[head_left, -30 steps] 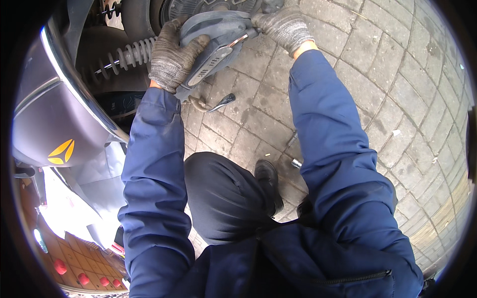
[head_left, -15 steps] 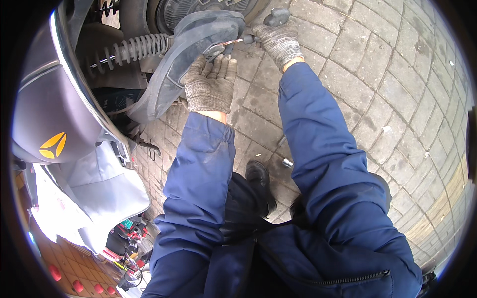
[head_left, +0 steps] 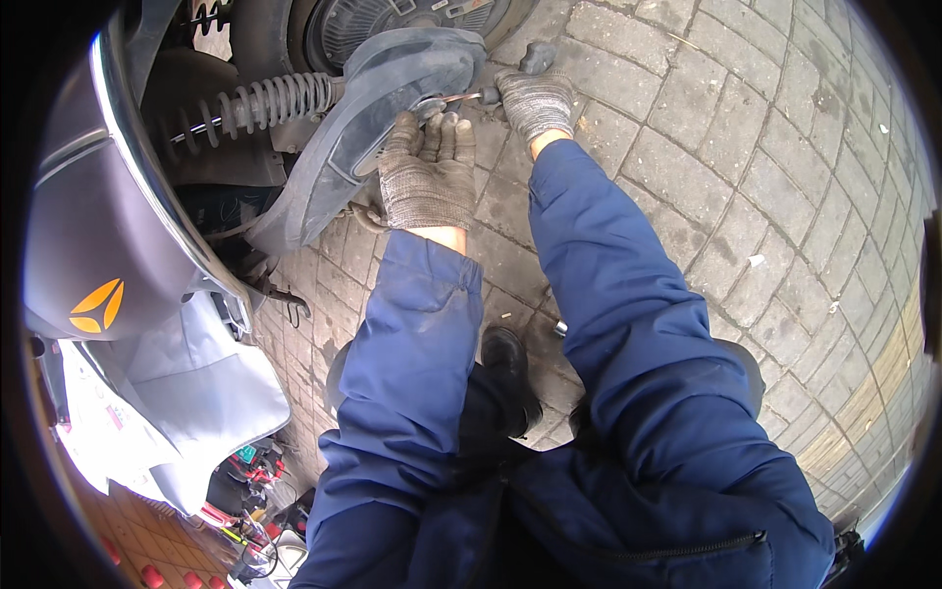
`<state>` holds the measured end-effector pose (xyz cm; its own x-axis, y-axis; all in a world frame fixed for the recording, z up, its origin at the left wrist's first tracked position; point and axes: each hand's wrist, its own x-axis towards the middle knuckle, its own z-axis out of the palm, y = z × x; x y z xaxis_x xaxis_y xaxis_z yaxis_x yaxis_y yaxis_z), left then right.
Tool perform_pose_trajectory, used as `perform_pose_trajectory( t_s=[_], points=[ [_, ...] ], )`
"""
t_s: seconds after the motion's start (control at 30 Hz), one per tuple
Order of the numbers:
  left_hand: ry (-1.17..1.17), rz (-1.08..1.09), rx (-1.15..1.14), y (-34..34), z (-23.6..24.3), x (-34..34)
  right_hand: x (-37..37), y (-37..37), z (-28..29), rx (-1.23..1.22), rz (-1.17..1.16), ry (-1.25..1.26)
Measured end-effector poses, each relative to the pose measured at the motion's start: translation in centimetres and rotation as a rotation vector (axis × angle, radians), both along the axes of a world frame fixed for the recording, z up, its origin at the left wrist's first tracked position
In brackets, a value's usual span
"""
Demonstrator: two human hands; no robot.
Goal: The person works on the rear wheel area of a scooter, using a screwdriver to remove a plastic cover and then pliers to cut a zip tie. They retrieve pliers from a nearby tool rack and return to the scooter to complete the removal.
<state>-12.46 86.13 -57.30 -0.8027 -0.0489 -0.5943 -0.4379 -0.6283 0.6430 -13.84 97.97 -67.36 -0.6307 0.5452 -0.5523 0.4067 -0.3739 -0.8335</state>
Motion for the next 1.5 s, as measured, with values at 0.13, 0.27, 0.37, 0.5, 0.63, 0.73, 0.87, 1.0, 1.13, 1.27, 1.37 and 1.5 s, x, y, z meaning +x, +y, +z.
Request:
perform_pose_trajectory(
  t_s=[0.13,0.27,0.37,0.5,0.63,0.73,0.87,1.0,1.13,1.27,1.37,1.5],
  points=[
    [-0.005,0.025,-0.006,0.0,-0.4,-0.1,-0.3,-0.9,-0.6,0.311,0.197,0.004],
    [0.055,-0.009,0.001,0.0,-0.5,-0.2,-0.5,-1.6,-2.5,-0.353,-0.117,0.028],
    [0.067,-0.042,0.019,-0.1,-0.6,0.0,-1.2,-1.9,-3.0,0.249,0.068,-0.012],
    [0.062,-0.031,0.01,-0.4,-0.8,0.3,-0.2,-3.4,-1.6,0.362,-0.355,0.088],
    [0.036,-0.012,0.064,-1.1,-0.7,0.5,2.0,-3.1,-0.1,0.447,-0.099,0.222],
    [0.035,-0.015,0.094,-1.4,-0.8,0.4,2.8,-2.9,0.5,0.296,0.117,0.242],
    [0.008,0.009,0.095,-1.5,-0.8,0.3,2.3,-2.7,1.0,0.31,0.179,0.18],
    [0.019,0.011,0.096,-1.5,-1.0,0.4,2.6,-1.7,1.1,0.4,0.405,0.072],
    [0.024,-0.012,0.092,-1.6,-1.7,0.3,2.9,-1.0,1.8,0.448,0.548,0.037],
    [0.023,-0.068,-0.027,-1.4,-2.8,0.3,3.9,1.2,3.6,0.545,0.819,0.06],
    [0.03,-0.169,-0.261,-0.7,-3.2,0.6,4.2,2.4,5.2,0.733,1.073,0.002],
    [0.238,-0.455,-0.411,0.9,-3.8,1.1,4.6,0.9,5.4,0.937,0.946,-0.124]
  ],
)
